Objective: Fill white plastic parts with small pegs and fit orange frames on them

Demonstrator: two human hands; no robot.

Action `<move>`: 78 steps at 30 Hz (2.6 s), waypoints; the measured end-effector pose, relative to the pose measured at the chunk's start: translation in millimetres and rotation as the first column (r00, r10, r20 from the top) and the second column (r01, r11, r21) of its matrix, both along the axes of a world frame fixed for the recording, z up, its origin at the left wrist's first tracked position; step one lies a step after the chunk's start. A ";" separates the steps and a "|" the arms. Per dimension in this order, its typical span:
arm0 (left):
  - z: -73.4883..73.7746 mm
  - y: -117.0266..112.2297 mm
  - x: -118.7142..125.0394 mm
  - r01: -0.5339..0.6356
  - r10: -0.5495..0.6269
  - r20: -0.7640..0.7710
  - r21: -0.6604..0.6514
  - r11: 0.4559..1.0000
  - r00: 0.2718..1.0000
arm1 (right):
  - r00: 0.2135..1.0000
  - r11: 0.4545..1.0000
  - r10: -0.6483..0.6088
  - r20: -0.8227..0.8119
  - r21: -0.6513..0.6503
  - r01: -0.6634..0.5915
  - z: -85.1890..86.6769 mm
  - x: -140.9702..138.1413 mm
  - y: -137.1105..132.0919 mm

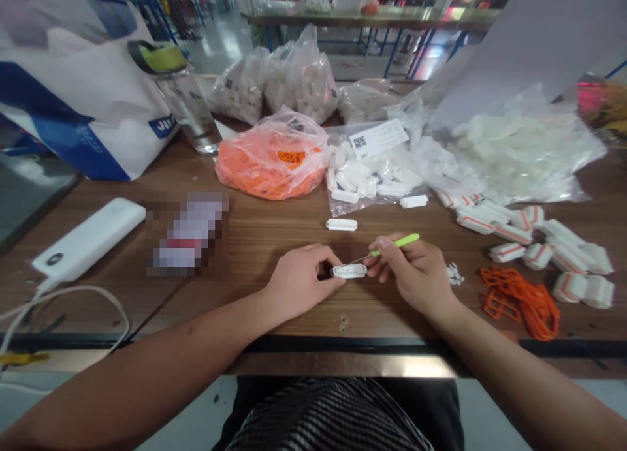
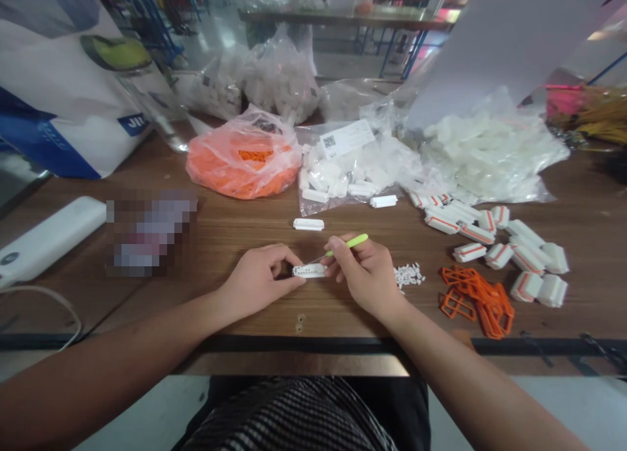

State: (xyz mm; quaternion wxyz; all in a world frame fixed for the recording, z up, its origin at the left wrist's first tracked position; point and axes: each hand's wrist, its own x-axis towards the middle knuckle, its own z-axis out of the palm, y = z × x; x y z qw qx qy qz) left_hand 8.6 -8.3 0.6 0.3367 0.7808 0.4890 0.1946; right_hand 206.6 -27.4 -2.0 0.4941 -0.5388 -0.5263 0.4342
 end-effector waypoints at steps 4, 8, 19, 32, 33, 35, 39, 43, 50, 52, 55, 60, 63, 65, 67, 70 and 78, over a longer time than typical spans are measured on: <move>0.6 0.0 0.4 -0.005 0.005 0.009 -0.002 1.000 1.000 | 0.998 0.999 0.008 0.067 0.036 -0.010 0.4 0.2 -1.6; -1.0 -0.4 1.1 -0.016 0.016 0.020 0.003 1.000 1.000 | 0.975 0.993 0.033 0.220 0.103 -0.057 3.1 1.6 -4.8; -3.1 -1.5 1.4 -0.032 0.032 0.034 -0.018 0.999 0.999 | 0.815 0.916 0.153 0.559 0.229 -0.329 17.7 0.6 -10.1; -2.5 0.1 -0.1 -0.011 0.011 0.005 0.007 1.000 1.000 | 0.994 0.995 0.101 0.046 0.005 -0.101 7.3 -0.6 -4.5; -2.8 0.1 -0.1 -0.009 0.009 0.005 0.009 1.000 1.000 | 0.994 0.995 0.102 0.048 0.003 -0.102 6.7 -0.8 -4.6; -3.2 0.2 -0.1 -0.006 0.006 0.004 0.014 1.000 1.000 | 0.994 0.995 0.099 0.052 0.000 -0.099 5.5 -0.7 -4.7; -2.7 0.1 0.3 -0.012 0.012 0.006 0.013 1.000 1.000 | 0.993 0.995 0.101 0.056 0.004 -0.101 4.4 -0.7 -4.8; -2.3 -0.7 0.9 -0.022 0.022 0.014 0.006 1.000 1.000 | 0.992 0.994 0.109 0.058 0.006 -0.109 3.4 -1.4 -4.4; -2.3 -1.3 1.4 -0.032 0.032 0.041 -0.001 0.999 0.999 | 0.974 0.985 0.150 0.171 0.060 -0.163 4.0 -0.7 -7.3; -2.6 -1.4 1.7 -0.036 0.036 0.043 0.004 0.999 0.998 | 0.946 0.973 0.173 0.272 0.104 -0.208 8.5 -0.9 -8.8; -2.7 -1.2 2.0 -0.034 0.034 0.034 0.002 0.999 0.999 | 0.858 0.932 0.189 0.477 0.187 -0.309 17.2 -2.8 -10.5; -3.1 -0.9 2.1 -0.030 0.031 0.027 -0.005 1.000 0.999 | 0.799 0.902 0.155 0.581 0.246 -0.354 20.4 -4.4 -12.0; -3.0 -1.1 2.0 -0.032 0.032 0.034 0.000 0.999 0.999 | 0.892 0.950 0.152 0.425 0.186 -0.250 14.9 -1.5 -12.7; -2.8 -1.2 1.8 -0.033 0.033 0.036 -0.005 0.999 0.999 | 0.953 0.976 0.119 0.280 0.142 -0.164 11.8 0.8 -12.8; -2.9 -1.1 1.3 -0.033 0.034 0.037 -0.013 0.999 0.999 | 0.976 0.987 0.107 0.192 0.097 -0.127 10.1 2.4 -12.5; -3.5 -0.8 0.6 -0.029 0.029 0.039 -0.009 1.000 0.999 | 0.977 0.986 0.134 0.166 0.078 -0.149 8.4 2.6 -11.3; -3.0 0.5 0.7 -0.024 0.024 0.048 0.002 1.000 0.999 | 0.981 0.988 0.130 0.141 0.065 -0.140 2.6 1.9 -8.1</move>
